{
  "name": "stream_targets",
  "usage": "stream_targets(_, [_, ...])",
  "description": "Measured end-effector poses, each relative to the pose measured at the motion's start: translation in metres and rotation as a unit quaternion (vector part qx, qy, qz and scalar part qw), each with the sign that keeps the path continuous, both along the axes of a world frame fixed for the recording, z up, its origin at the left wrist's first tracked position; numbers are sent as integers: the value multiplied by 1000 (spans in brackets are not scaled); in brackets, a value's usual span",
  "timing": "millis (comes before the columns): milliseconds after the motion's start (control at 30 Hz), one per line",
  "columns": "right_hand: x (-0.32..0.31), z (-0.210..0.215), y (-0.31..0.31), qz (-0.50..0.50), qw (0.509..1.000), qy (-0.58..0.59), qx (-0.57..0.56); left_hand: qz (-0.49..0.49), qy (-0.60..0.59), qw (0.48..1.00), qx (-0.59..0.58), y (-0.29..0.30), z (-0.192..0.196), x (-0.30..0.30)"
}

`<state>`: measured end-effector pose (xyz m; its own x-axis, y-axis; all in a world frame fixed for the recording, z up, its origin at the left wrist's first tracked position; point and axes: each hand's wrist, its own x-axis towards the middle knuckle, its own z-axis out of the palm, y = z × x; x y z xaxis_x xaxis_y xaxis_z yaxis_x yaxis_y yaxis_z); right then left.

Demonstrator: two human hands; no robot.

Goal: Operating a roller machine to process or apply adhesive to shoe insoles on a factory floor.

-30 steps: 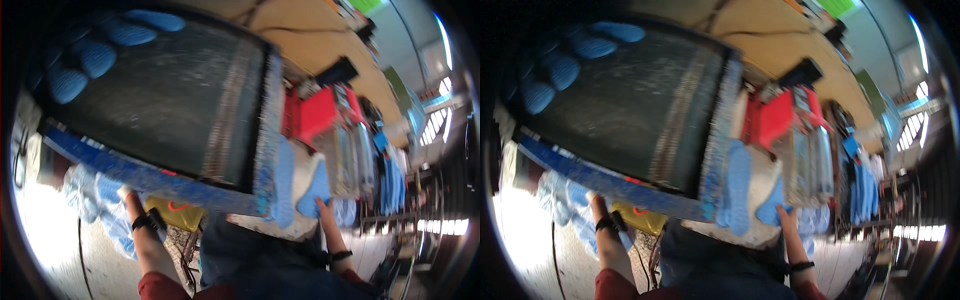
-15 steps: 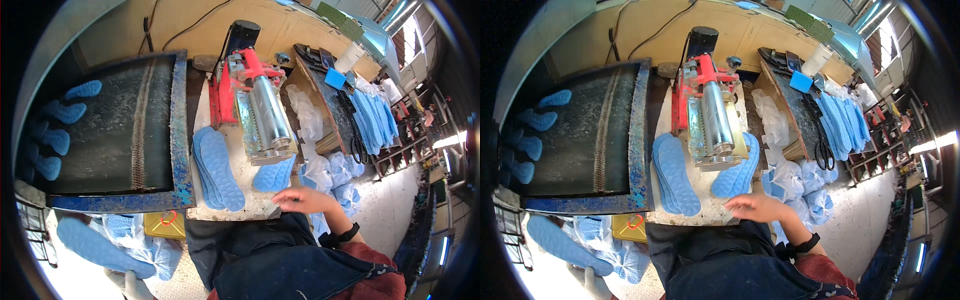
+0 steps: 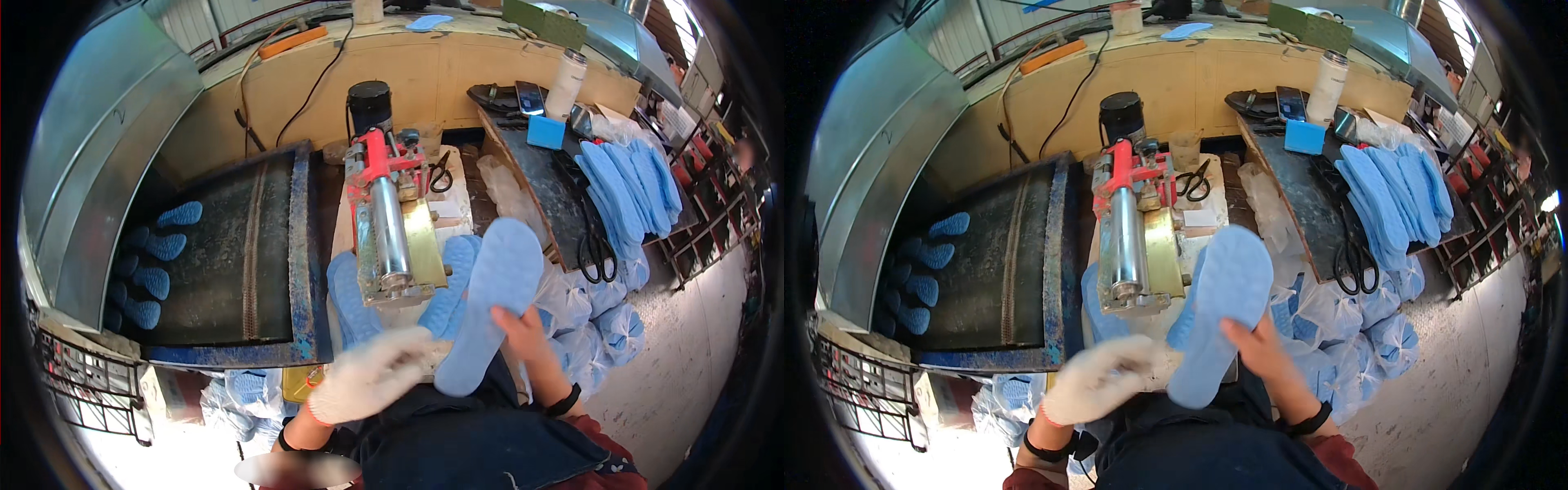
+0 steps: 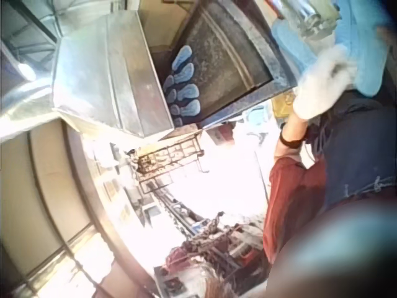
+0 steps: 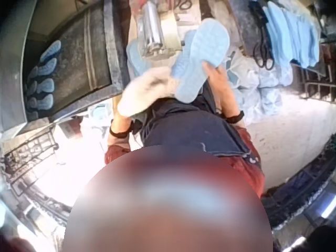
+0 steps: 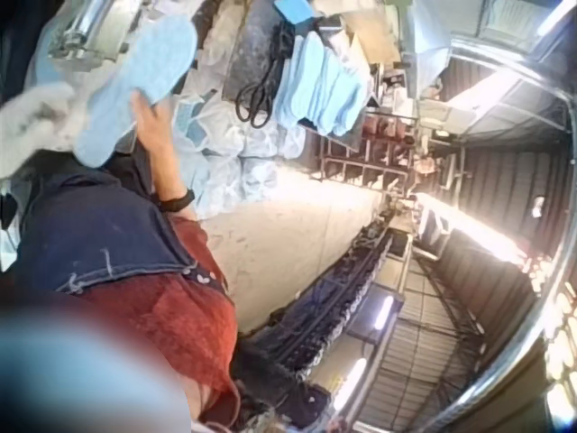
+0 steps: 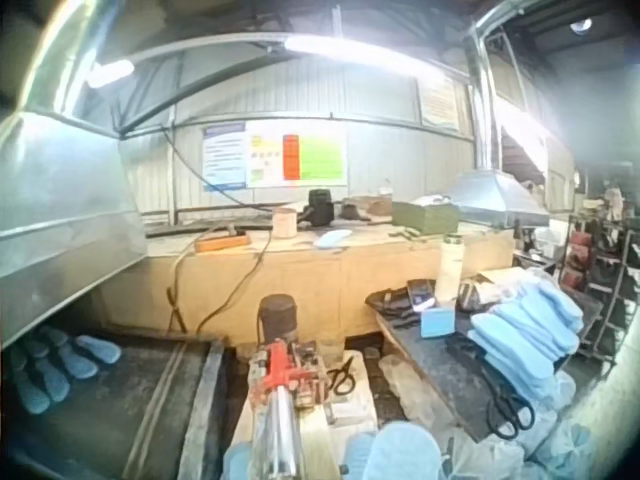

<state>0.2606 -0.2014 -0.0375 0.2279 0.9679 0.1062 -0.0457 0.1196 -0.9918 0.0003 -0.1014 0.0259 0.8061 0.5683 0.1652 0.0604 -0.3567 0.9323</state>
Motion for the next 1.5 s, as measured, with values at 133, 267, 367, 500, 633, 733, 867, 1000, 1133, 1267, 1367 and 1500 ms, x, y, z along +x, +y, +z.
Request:
stream_targets(133, [42, 6, 59, -167, 896, -406, 61, 149, -213, 958, -118, 38, 7, 2])
stream_targets(267, [37, 16, 101, -134, 788, -597, 70, 204, -320, 914, -142, 69, 3, 28])
stream_targets(367, [22, 22, 112, -86, 796, -587, 119, 158, -342, 912, -161, 88, 9, 48])
stream_targets(500, [20, 19, 91, -46, 902, -404, 144, 138, -337, 920, -144, 107, 12, 74])
stream_targets(633, [31, -12, 48, -99, 976, -178, 74, 165, -298, 935, -95, 120, -4, 82])
stream_targets(733, [41, -43, 36, -90, 991, -99, -22, 177, -254, 949, -51, 131, -22, 77])
stream_targets(867, [29, -75, 41, -15, 988, -59, -143, 191, -216, 955, -75, 138, -46, 60])
stream_targets(1000, [3, -97, 73, 80, 978, -92, -172, 195, -168, 961, -104, 134, -58, 34])
stream_targets(1133, [-16, -129, 103, 164, 952, -153, -210, 167, -73, 977, -107, 123, -70, 9])
stream_targets(1267, [-54, -179, 143, 82, 909, -407, 27, 126, -10, 975, 185, 109, -85, -22])
stream_targets(1367, [-79, -208, 171, -86, 788, -560, 241, 77, -8, 989, 123, 97, -92, -37])
stream_targets(1500, [-78, -210, 164, -40, 927, -355, 119, 85, -147, 847, -503, 76, -88, -43])
